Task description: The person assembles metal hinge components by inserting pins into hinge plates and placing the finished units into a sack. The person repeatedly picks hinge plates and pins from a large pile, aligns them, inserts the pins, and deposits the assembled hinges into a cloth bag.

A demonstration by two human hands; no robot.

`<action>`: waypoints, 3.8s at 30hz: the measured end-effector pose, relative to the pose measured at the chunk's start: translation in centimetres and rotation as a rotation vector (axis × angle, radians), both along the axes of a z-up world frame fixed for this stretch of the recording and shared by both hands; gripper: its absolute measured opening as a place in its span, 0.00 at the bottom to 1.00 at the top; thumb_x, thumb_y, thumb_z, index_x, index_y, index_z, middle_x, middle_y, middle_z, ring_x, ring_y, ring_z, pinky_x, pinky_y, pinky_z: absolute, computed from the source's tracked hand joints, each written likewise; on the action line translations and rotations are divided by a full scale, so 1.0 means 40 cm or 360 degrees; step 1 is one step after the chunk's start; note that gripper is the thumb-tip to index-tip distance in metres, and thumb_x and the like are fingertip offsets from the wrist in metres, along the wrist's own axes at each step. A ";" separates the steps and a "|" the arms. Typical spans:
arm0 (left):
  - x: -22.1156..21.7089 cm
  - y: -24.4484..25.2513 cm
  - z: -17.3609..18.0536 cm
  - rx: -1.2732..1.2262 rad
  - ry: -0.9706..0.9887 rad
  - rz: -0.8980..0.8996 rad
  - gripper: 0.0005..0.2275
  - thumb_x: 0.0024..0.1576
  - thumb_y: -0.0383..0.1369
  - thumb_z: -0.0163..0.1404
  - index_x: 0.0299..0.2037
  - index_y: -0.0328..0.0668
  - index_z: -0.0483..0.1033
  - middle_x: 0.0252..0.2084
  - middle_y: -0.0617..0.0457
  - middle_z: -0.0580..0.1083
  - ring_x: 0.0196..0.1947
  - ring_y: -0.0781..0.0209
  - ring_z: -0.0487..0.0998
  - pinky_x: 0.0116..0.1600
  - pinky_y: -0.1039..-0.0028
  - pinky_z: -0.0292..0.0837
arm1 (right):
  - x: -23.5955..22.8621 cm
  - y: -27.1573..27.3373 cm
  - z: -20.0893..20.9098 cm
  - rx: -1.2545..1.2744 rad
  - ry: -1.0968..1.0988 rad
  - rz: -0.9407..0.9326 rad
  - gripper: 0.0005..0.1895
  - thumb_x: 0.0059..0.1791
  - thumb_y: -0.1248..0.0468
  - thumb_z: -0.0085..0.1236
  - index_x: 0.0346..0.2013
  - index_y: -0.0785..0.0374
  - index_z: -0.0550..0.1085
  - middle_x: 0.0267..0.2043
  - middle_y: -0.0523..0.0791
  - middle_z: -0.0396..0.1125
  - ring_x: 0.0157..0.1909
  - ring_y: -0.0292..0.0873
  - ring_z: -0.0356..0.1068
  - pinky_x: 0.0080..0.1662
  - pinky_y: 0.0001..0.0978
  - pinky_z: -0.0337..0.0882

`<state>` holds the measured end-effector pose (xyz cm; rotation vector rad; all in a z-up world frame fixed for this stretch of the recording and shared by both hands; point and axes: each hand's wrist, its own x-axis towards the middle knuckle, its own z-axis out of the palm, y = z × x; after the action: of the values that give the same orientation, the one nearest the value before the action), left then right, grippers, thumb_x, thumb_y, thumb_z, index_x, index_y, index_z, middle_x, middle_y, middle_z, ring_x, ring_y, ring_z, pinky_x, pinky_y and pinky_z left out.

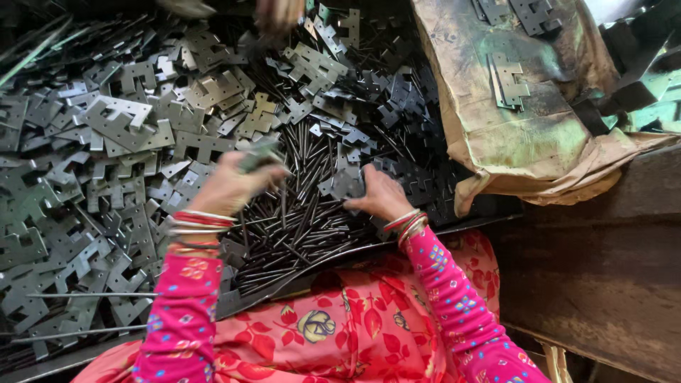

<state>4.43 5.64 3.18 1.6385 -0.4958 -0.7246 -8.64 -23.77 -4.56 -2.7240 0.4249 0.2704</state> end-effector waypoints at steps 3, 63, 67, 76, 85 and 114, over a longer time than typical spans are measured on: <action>0.006 0.039 0.031 -0.0678 0.0667 0.0407 0.13 0.61 0.40 0.52 0.48 0.40 0.76 0.41 0.52 0.78 0.40 0.59 0.82 0.47 0.61 0.84 | -0.014 0.023 -0.001 0.0104 -0.0209 0.0080 0.32 0.36 0.47 0.73 0.40 0.66 0.71 0.35 0.56 0.72 0.40 0.60 0.72 0.42 0.52 0.71; 0.097 0.166 -0.055 -0.0910 0.0166 0.1045 0.06 0.76 0.28 0.48 0.46 0.37 0.69 0.39 0.48 0.75 0.35 0.54 0.78 0.42 0.67 0.74 | 0.170 -0.467 0.381 -0.0378 -0.0837 -0.0984 0.15 0.52 0.54 0.59 0.44 0.62 0.76 0.44 0.51 0.73 0.48 0.53 0.68 0.48 0.52 0.63; 0.077 0.130 -0.020 -0.1078 0.0404 0.0859 0.08 0.69 0.34 0.45 0.47 0.36 0.68 0.39 0.44 0.74 0.37 0.50 0.77 0.44 0.59 0.77 | 0.133 -0.468 0.371 -0.1031 -0.1020 -0.0875 0.27 0.38 0.48 0.70 0.39 0.66 0.76 0.45 0.57 0.70 0.52 0.59 0.66 0.51 0.64 0.63; -0.017 -0.050 -0.048 0.0017 -0.0311 -0.0009 0.15 0.62 0.42 0.52 0.40 0.35 0.78 0.38 0.40 0.78 0.38 0.45 0.80 0.45 0.62 0.77 | 0.065 -0.003 0.133 -0.0234 -0.0689 0.0240 0.17 0.46 0.50 0.65 0.30 0.60 0.75 0.34 0.50 0.70 0.41 0.55 0.70 0.42 0.50 0.71; -0.128 -0.124 -0.130 0.1438 -0.1180 -0.0210 0.11 0.49 0.41 0.61 0.35 0.43 0.82 0.38 0.43 0.78 0.38 0.43 0.81 0.43 0.58 0.78 | 0.121 0.065 -0.033 -0.0347 -0.0223 0.0162 0.31 0.41 0.39 0.66 0.41 0.61 0.72 0.41 0.53 0.68 0.46 0.59 0.70 0.46 0.55 0.69; -0.016 -0.050 -0.135 -0.0678 0.0871 0.0310 0.11 0.62 0.31 0.51 0.50 0.33 0.74 0.43 0.44 0.78 0.38 0.52 0.83 0.40 0.61 0.81 | 0.185 -0.076 0.008 -0.0178 0.0025 0.1041 0.25 0.46 0.42 0.65 0.45 0.57 0.77 0.40 0.50 0.66 0.48 0.54 0.64 0.44 0.53 0.63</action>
<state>3.81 3.63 -2.21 1.0170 -0.0808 -0.8166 -1.23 -26.83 -4.26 -2.8894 -0.4787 0.4436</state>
